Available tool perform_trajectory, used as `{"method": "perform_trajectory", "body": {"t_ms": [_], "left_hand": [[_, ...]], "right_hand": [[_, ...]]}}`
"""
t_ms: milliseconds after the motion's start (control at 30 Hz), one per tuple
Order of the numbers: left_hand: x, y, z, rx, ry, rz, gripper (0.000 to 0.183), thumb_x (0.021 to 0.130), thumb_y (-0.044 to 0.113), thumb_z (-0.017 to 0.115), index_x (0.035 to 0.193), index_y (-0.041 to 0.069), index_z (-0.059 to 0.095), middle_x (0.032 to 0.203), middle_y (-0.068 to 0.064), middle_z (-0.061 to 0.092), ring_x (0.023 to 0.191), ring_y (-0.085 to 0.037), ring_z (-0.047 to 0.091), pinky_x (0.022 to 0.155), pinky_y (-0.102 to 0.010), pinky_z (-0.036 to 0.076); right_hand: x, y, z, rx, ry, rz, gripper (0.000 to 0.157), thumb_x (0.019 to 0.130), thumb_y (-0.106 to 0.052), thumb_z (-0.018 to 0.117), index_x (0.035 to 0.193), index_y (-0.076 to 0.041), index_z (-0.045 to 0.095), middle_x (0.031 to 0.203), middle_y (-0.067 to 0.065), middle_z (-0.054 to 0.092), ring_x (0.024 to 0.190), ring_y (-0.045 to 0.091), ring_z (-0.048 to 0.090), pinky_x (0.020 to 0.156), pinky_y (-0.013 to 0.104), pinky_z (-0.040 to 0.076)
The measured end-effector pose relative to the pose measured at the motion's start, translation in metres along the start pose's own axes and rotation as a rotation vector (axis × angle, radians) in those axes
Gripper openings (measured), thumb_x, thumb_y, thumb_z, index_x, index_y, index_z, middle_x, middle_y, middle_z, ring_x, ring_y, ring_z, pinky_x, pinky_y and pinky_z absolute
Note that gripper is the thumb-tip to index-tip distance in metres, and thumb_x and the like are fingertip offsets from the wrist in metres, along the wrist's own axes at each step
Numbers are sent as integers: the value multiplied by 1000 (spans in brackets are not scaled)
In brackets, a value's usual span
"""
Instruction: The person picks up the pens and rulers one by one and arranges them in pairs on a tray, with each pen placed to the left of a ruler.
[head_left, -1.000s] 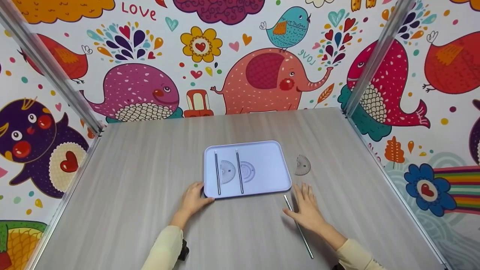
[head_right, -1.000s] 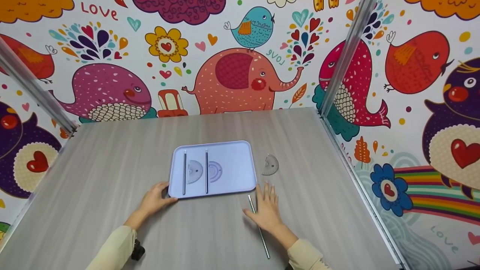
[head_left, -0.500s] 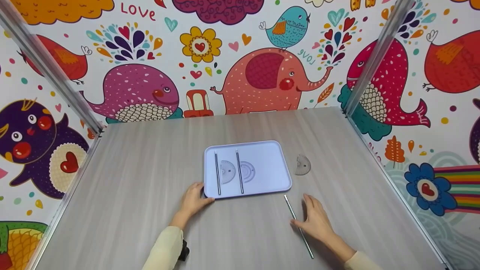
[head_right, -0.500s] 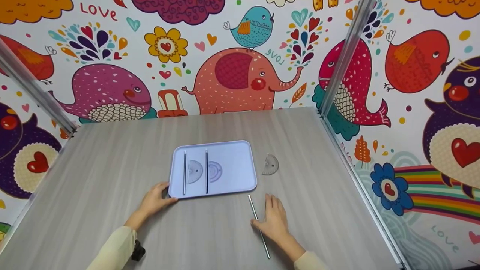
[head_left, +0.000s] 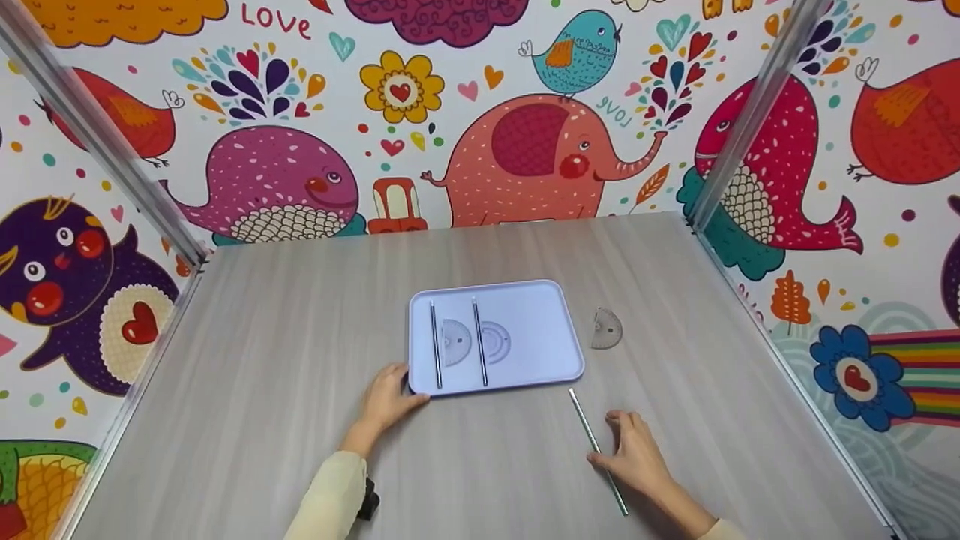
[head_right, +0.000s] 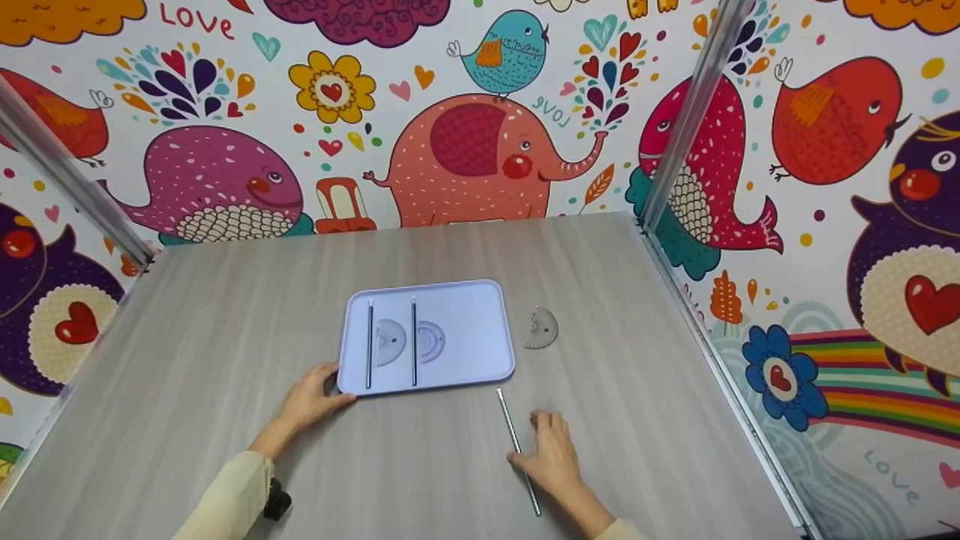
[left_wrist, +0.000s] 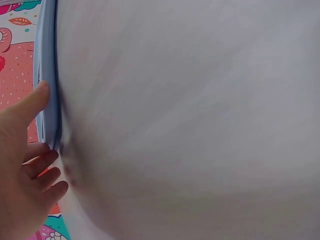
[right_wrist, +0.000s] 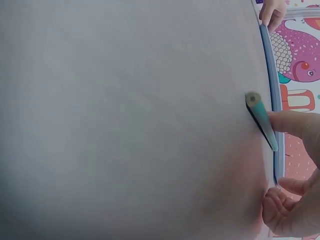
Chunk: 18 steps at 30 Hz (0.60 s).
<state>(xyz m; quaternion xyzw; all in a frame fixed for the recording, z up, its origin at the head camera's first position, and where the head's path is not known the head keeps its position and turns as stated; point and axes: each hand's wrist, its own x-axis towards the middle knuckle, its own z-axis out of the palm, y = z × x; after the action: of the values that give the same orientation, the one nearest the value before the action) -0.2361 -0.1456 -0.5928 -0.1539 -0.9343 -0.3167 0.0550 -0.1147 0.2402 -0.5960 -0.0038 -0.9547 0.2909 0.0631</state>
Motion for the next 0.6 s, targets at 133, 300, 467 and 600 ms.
{"method": "perform_trajectory", "body": {"t_ms": [133,300,467,600], "left_hand": [[0,0,0,-10,5,3,63,66,26,78,112,-10,56,110,-26,57,103,-39,53,92,-49,42],[0,-1,1,-16,17,1,61,65,24,79,111,-9,58,105,-23,59,99,-37,54,89,-48,44],[0,-2,3,-1,18,7,62,65,24,79,111,-11,57,106,-25,58,100,-39,54,89,-48,43],[1,-1,4,3,15,-2,63,64,24,79,110,-13,56,108,-27,57,103,-40,52,92,-48,42]], "right_hand": [[-1,-4,1,65,-54,28,58,57,-16,83,104,5,56,91,10,54,81,25,55,71,41,48],[-2,-10,2,142,-97,62,41,62,-5,79,98,4,61,80,3,51,70,14,48,58,26,43],[-4,-14,3,177,-98,50,35,64,3,74,96,5,62,73,0,50,65,11,46,53,21,41],[-4,-15,3,176,-81,27,30,65,9,71,94,6,62,69,-1,49,63,10,45,51,20,41]]}}
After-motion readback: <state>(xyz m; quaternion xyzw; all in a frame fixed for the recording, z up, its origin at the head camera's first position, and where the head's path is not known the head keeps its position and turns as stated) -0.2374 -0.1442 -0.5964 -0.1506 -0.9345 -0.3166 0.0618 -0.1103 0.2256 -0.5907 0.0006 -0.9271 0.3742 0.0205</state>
